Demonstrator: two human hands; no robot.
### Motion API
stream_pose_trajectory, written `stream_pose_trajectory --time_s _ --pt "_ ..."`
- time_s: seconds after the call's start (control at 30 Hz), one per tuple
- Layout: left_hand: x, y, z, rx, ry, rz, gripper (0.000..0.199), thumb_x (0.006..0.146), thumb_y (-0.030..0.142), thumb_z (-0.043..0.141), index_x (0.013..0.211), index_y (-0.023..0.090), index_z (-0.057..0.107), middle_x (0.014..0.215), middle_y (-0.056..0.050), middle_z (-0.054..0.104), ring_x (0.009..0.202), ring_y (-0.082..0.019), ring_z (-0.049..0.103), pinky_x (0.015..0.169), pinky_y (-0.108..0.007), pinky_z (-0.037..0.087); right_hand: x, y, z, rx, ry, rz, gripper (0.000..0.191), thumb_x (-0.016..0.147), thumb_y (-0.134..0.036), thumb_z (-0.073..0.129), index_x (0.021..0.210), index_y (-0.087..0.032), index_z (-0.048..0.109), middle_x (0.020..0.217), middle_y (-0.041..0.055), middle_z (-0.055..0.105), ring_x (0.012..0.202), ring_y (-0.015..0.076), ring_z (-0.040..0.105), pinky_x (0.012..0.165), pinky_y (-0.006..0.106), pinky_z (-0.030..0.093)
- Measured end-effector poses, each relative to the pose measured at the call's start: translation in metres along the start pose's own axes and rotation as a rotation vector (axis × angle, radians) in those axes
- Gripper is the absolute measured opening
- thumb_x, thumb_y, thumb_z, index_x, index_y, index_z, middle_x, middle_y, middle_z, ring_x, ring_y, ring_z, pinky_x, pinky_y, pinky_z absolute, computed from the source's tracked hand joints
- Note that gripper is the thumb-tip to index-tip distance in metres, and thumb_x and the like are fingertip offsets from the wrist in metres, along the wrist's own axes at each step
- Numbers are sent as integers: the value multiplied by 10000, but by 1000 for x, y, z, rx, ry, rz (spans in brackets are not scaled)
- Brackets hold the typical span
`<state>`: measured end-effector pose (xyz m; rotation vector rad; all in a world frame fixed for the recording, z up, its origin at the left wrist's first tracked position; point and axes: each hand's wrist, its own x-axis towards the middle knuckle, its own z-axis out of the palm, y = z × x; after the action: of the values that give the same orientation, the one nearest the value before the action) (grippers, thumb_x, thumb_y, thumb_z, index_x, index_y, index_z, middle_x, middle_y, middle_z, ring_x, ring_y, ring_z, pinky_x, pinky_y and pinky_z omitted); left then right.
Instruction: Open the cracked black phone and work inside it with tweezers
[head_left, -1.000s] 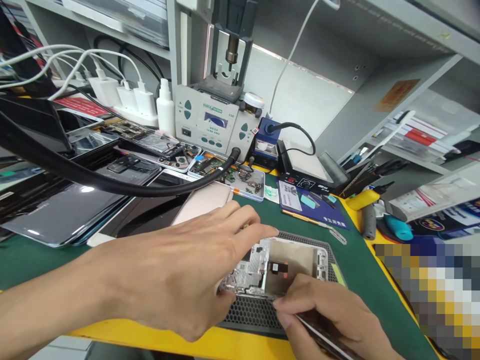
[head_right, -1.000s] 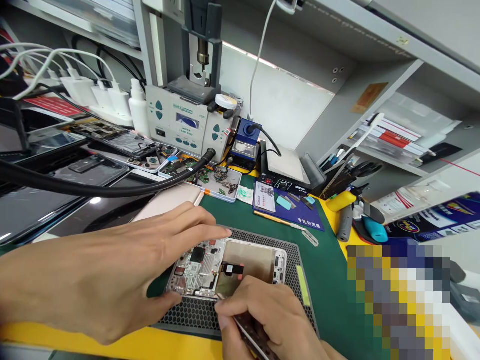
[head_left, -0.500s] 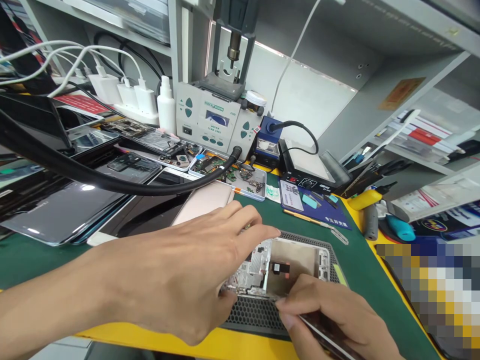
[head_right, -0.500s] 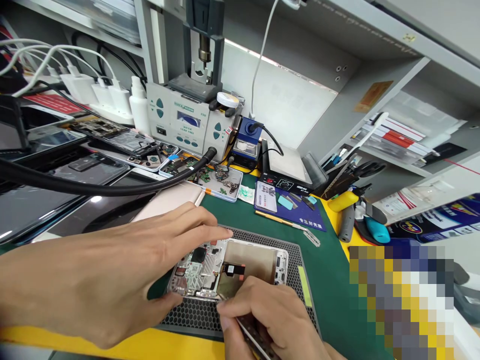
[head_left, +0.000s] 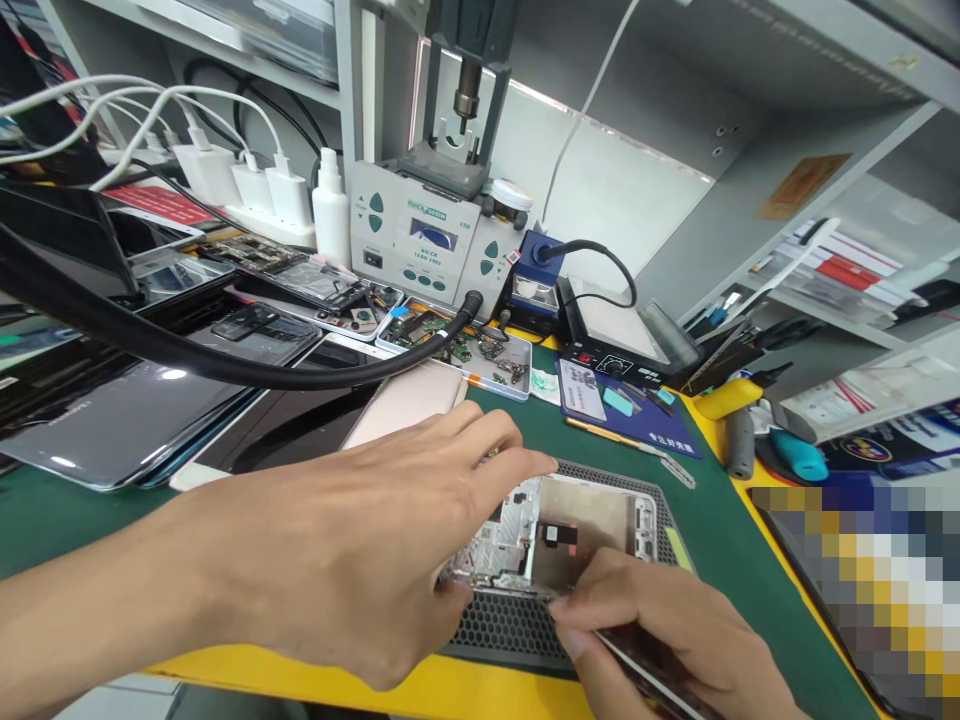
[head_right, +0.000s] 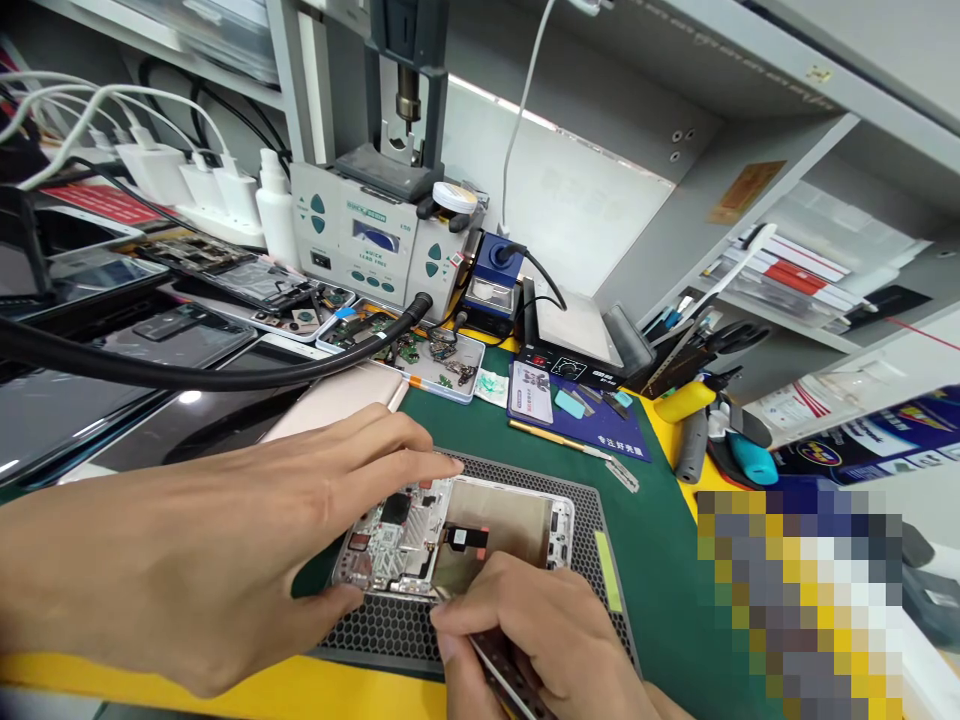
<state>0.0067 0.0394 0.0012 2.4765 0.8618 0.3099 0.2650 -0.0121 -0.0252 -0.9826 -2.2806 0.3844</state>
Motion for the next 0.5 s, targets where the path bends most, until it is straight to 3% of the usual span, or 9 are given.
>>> stream_pose_trajectory --time_s 0.3,0.5 --pt "2 0 -1 4 -7 2 811 757 149 664 1487 335 364 1309 -3 539 1173 -209 536 952 -310 514 -1 3 2 119 -52 37 269 804 0 619 955 -220 652 761 -35 688 623 107 693 682 191 565" --pt "0 -1 1 15 9 12 845 751 139 649 1515 330 342 1333 -4 534 1211 -206 521 994 -292 491 -5 3 5 -66 -5 -101 264 809 8 612 943 -219 626 738 -44 698 588 104 692 577 191 528"
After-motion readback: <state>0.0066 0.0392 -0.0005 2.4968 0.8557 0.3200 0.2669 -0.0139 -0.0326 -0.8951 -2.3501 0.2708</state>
